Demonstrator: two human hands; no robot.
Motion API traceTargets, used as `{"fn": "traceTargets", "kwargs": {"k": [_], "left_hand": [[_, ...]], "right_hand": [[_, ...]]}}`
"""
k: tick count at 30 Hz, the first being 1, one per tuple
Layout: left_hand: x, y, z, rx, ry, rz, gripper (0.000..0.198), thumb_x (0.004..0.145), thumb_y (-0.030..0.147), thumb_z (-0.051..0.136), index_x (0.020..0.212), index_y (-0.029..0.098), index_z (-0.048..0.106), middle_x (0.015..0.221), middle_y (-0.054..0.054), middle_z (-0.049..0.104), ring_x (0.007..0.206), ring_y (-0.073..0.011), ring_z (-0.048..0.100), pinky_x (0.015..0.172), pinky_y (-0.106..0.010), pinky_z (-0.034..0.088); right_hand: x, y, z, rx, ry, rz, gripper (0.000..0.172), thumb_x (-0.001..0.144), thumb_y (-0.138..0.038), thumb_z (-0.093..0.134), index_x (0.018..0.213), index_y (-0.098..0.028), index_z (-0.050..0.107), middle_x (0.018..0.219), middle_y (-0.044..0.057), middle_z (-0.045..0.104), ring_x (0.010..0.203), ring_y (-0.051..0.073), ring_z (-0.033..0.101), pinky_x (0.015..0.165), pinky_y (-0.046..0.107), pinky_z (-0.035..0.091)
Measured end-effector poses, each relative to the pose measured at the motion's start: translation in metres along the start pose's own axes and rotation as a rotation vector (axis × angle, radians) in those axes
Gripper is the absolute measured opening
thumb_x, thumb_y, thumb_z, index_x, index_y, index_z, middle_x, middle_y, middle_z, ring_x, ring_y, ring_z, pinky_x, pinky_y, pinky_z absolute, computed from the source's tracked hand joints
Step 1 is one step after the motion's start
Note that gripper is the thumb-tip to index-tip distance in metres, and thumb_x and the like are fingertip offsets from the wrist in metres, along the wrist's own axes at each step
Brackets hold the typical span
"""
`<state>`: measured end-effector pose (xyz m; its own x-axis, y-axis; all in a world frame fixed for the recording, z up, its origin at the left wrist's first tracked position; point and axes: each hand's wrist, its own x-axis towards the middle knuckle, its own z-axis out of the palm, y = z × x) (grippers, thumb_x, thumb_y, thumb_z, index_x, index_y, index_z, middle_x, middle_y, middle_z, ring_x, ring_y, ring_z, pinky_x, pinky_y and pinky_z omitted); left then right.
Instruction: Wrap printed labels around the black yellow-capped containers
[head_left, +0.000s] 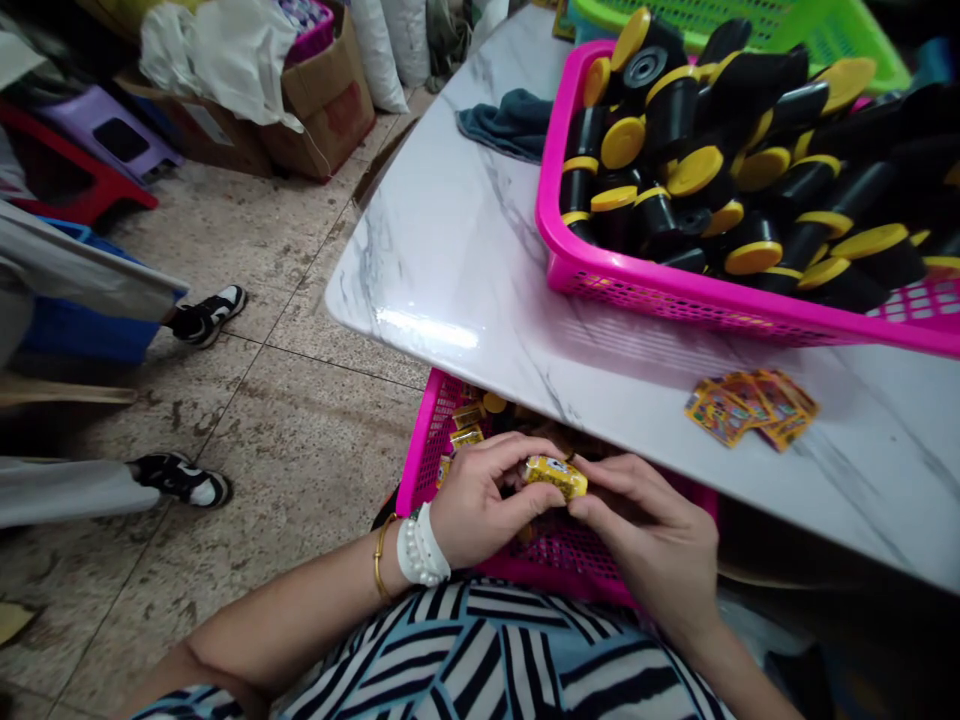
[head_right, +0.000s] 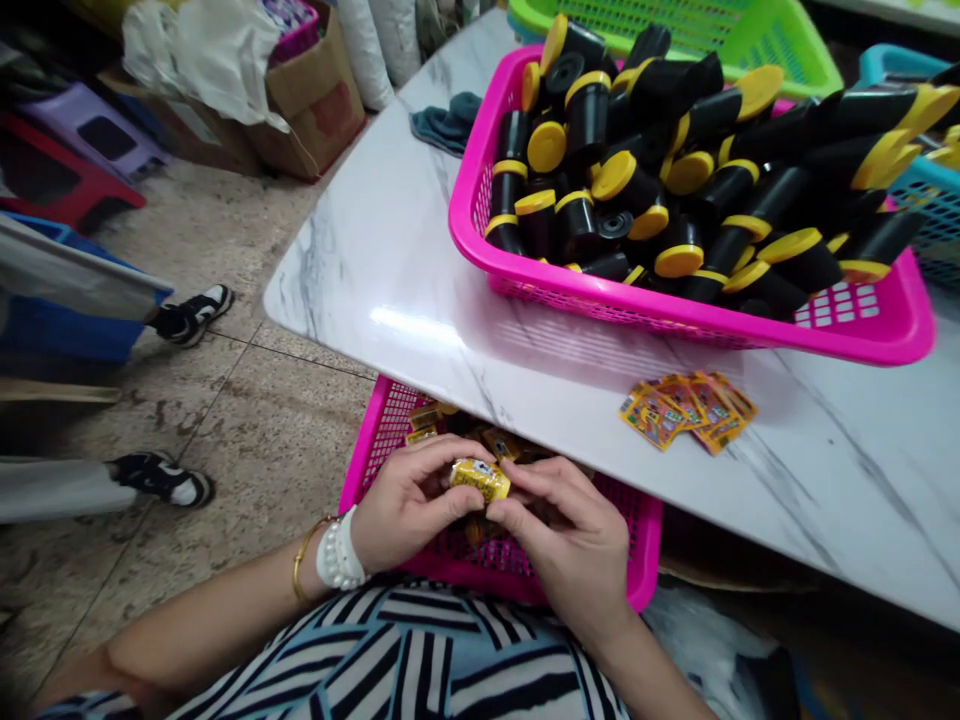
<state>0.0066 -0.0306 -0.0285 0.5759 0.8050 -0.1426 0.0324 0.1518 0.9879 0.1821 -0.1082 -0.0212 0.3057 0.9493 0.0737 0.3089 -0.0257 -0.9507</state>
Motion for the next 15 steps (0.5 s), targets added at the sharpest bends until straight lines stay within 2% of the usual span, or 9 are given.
{"fn": "traceTargets", "kwargs": {"k": [3, 6, 9, 12, 14, 15], "left_hand": [[-0.001, 0.000, 0.001, 0.147, 0.022, 0.179, 0.022, 0.088, 0.025, 0.073, 0.109, 0.018, 0.075, 0.107, -0.011, 0.076, 0.101, -0.0226, 0.069, 0.094, -0.036, 0.053], [0.001, -0.004, 0.003, 0.095, 0.012, 0.185, 0.023, 0.087, 0.024, 0.074, 0.110, 0.020, 0.076, 0.112, -0.010, 0.076, 0.106, -0.0234, 0.069, 0.099, -0.039, 0.052], [0.003, -0.011, 0.004, -0.057, 0.005, -0.011, 0.029, 0.085, 0.028, 0.076, 0.113, 0.019, 0.075, 0.108, -0.010, 0.075, 0.097, -0.0216, 0.071, 0.087, -0.035, 0.056], [0.004, -0.017, 0.004, -0.294, -0.087, -0.312, 0.037, 0.086, 0.037, 0.075, 0.114, 0.014, 0.070, 0.078, -0.005, 0.073, 0.063, -0.0134, 0.066, 0.059, -0.024, 0.053], [0.004, -0.020, 0.003, -0.428, -0.178, -0.441, 0.046, 0.083, 0.047, 0.077, 0.111, 0.012, 0.067, 0.061, 0.000, 0.067, 0.048, -0.0099, 0.059, 0.048, -0.020, 0.047], [0.005, -0.021, 0.003, -0.488, -0.212, -0.476, 0.050, 0.080, 0.050, 0.079, 0.110, 0.011, 0.067, 0.058, 0.001, 0.065, 0.046, -0.0095, 0.058, 0.046, -0.019, 0.047]], "right_hand": [[-0.001, 0.000, 0.007, 0.093, 0.043, 0.194, 0.018, 0.078, -0.027, 0.082, 0.096, -0.024, 0.083, 0.084, 0.003, 0.077, 0.070, 0.016, 0.072, 0.060, 0.024, 0.062], [-0.002, 0.003, 0.007, 0.144, 0.039, 0.290, 0.019, 0.078, -0.032, 0.083, 0.094, -0.022, 0.082, 0.085, 0.004, 0.079, 0.068, 0.016, 0.073, 0.063, 0.026, 0.064], [-0.001, 0.007, -0.002, 0.198, -0.047, 0.291, 0.025, 0.083, -0.032, 0.079, 0.106, -0.024, 0.080, 0.085, 0.003, 0.078, 0.067, 0.016, 0.074, 0.065, 0.026, 0.065], [0.001, 0.011, -0.012, 0.185, -0.205, 0.227, 0.036, 0.086, -0.029, 0.076, 0.122, -0.027, 0.075, 0.101, 0.006, 0.077, 0.078, 0.016, 0.076, 0.072, 0.028, 0.065], [0.001, 0.013, -0.015, 0.170, -0.274, 0.189, 0.028, 0.085, -0.025, 0.077, 0.113, -0.028, 0.079, 0.108, 0.008, 0.074, 0.086, 0.017, 0.076, 0.072, 0.027, 0.065], [0.001, 0.014, -0.015, 0.191, -0.286, 0.186, 0.022, 0.085, -0.024, 0.078, 0.106, -0.028, 0.081, 0.106, 0.007, 0.073, 0.083, 0.017, 0.075, 0.069, 0.026, 0.066]]}}
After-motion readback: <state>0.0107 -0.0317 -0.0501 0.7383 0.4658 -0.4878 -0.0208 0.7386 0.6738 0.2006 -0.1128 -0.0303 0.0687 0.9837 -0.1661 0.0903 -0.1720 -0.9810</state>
